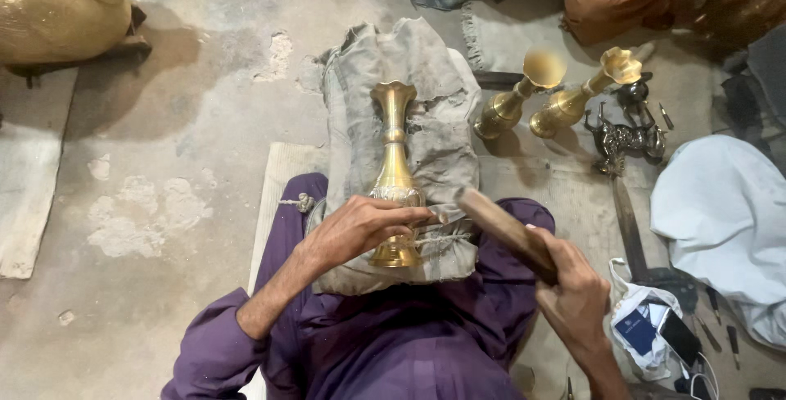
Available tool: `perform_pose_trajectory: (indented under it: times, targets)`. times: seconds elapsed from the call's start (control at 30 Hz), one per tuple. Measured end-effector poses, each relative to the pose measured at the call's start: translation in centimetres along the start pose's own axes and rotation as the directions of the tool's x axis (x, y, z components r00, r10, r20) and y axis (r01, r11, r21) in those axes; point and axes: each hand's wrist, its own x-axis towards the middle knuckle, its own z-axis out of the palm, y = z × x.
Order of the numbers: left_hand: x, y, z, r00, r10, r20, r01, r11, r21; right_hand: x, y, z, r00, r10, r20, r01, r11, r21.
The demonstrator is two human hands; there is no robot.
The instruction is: The person sits cross-legged on the floor with a brass vase held against a cloth cushion on their lap. They hold a chisel against the vase surface and repeatedly strike it with a wooden mallet, repositioning the chisel to work the engraved pattern around the vase body.
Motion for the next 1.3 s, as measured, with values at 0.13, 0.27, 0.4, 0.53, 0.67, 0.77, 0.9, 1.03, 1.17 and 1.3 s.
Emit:
perform_pose_trajectory:
  times: [0.13,0.27,0.4,0.53,0.67,0.77,0.9,1.03,1.17,1.3]
  targets:
    - [-0.4,0.0,-0.5,1.0,0.007,0.002,-0.007,1.0,-0.005,0.2,0.6,-0.4,0.993,0.071,0.092,-0.092,0.963,0.254]
    - [-0.5,0.2,-0.9,1.0,0.02,0.017,-0.02,1.0,0.0,0.2,0.8,-0.5,0.999,-0.007,0.046,0.01,0.998,-0.061]
    - [-0.4,0.5,-1.1,0.998,0.054,0.039,-0.054,0.999,0.003,0.2,0.6,-0.4,0.996,-0.047,0.077,0.05,0.998,-0.034]
    - [-0.5,0.6,-1.3,0.997,0.07,0.035,-0.071,0.997,0.006,0.0,0.8,-0.4,0.983,-0.173,-0.06,0.179,0.976,0.124]
    - [-0.4,0.5,-1.3,0.997,0.06,0.048,-0.062,0.998,0.026,-0.6,1.0,-0.1,0.997,-0.04,0.061,0.035,0.996,0.081]
    - [-0.5,0.4,-1.3,0.996,0.064,0.063,-0.066,0.997,0.033,-1.0,1.1,0.4,1.0,0.017,0.008,-0.016,0.999,-0.039]
    - [-0.5,0.3,-0.9,0.996,0.068,0.058,-0.07,0.997,0.04,-1.0,1.3,0.4,0.999,-0.026,0.025,0.026,1.0,0.008]
    - [-0.6,-0.1,-0.6,0.997,0.072,0.006,-0.072,0.997,0.005,-0.8,1.3,-0.1,0.998,-0.053,0.02,0.056,0.988,-0.143]
    - [-0.9,-0.4,-0.3,0.998,0.064,-0.027,-0.064,0.998,-0.023,-0.4,0.8,-0.5,1.0,0.01,-0.025,-0.008,0.995,0.095]
    - [-1.0,-0.5,-0.2,0.996,0.085,-0.036,-0.086,0.996,-0.022,0.2,0.3,-1.0,0.994,-0.016,0.108,0.027,0.994,-0.103]
